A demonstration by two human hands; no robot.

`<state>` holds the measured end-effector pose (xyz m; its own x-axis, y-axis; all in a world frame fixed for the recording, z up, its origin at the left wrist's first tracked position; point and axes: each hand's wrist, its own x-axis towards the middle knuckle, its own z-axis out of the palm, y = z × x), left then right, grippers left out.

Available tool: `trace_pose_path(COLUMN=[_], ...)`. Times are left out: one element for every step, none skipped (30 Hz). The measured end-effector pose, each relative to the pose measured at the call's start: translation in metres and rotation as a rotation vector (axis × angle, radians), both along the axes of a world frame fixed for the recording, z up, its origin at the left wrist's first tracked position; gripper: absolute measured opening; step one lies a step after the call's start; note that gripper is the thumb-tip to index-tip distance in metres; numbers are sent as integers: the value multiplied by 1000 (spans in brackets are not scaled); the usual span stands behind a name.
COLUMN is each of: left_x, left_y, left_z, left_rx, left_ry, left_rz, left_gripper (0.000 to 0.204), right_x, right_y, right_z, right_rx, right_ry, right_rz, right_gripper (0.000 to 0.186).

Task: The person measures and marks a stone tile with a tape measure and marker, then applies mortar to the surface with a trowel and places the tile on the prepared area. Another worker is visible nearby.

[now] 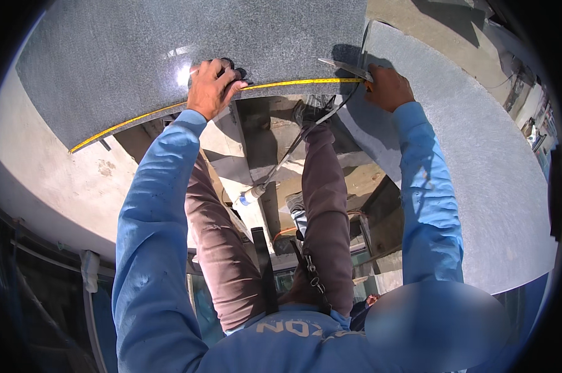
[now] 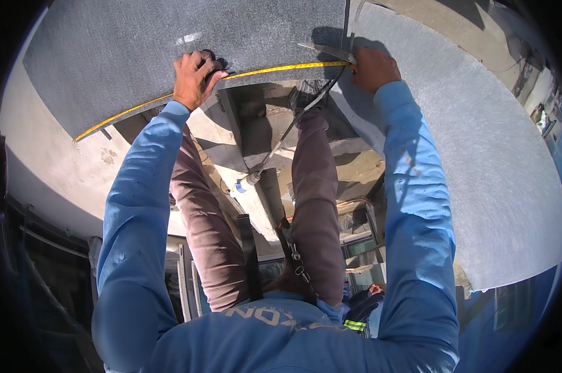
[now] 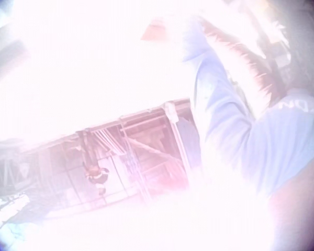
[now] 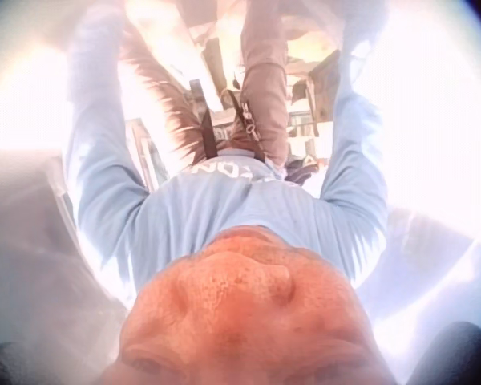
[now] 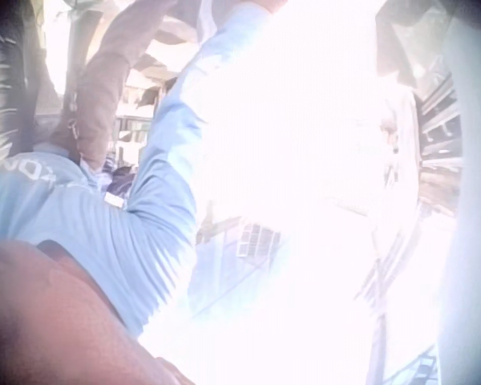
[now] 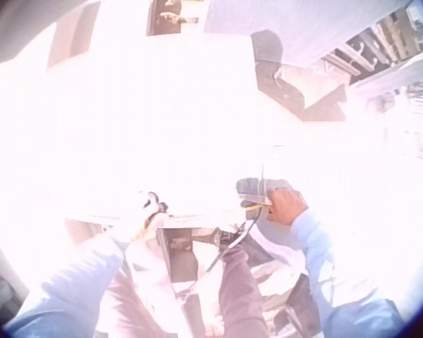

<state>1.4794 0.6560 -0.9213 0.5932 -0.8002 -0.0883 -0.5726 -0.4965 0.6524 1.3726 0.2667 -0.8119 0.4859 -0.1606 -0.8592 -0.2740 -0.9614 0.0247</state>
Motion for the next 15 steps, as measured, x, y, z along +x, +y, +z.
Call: trace_pose_path(left_x=[-3, -4, -4, -5, -7, -8, -11, -13, -15, -13, -14, -14, -13, -15, -13], left_y=[2, 0, -2, -2, -3, -5, -5, -8, -8, -5, -2, -1, -7, -11, -16], left_z=[1, 3, 5, 2, 0, -2, -3, -9, -11, -13, -15, -12, -14, -12, -13], left_rx=[9, 16, 22, 40, 52, 64, 74, 68, 111, 72, 37, 38, 40, 31, 14], left_ry=[23, 43, 64, -23, -41, -57, -72, -102, -140, -161, -170, -174, -177, -178, -191], left_rz=[7, 18, 27, -9, -18, -29, -42, -37, -53, -63, -74, -95, -103, -96, -80], left_gripper=[30, 30, 31, 33, 34, 34, 34, 35, 41, 43, 45, 48, 46, 45, 44], right_x=[-1, 0, 0, -1, -3, -7, -13, -12, -11, -9, -11, -17, -22, -27, -28], right_y=[2, 2, 2, 3, 1, -2, -5, -11, -12, -12, -9, -10, -16, -14, -10], right_z=[1, 2, 4, 8, 11, 13, 14, 11, 9, 9, 9, 9, 5, 2, 1], right_rx=[0, -1, 4, 9, 10, 24, 38, 38, 37, 36, 39, 22, 6, 0, 3], right_ry=[12, 21, 20, 20, 22, 31, 41, 37, 31, 26, 32, 5, -22, -55, -88], right_rz=[-8, -13, -20, -28, -38, -39, -42, -49, -38, -28, -17, -14, -8, 7, -19], right_gripper=[38, 37, 37, 37, 36, 36, 35, 35, 35, 35, 36, 36, 37, 37, 38])
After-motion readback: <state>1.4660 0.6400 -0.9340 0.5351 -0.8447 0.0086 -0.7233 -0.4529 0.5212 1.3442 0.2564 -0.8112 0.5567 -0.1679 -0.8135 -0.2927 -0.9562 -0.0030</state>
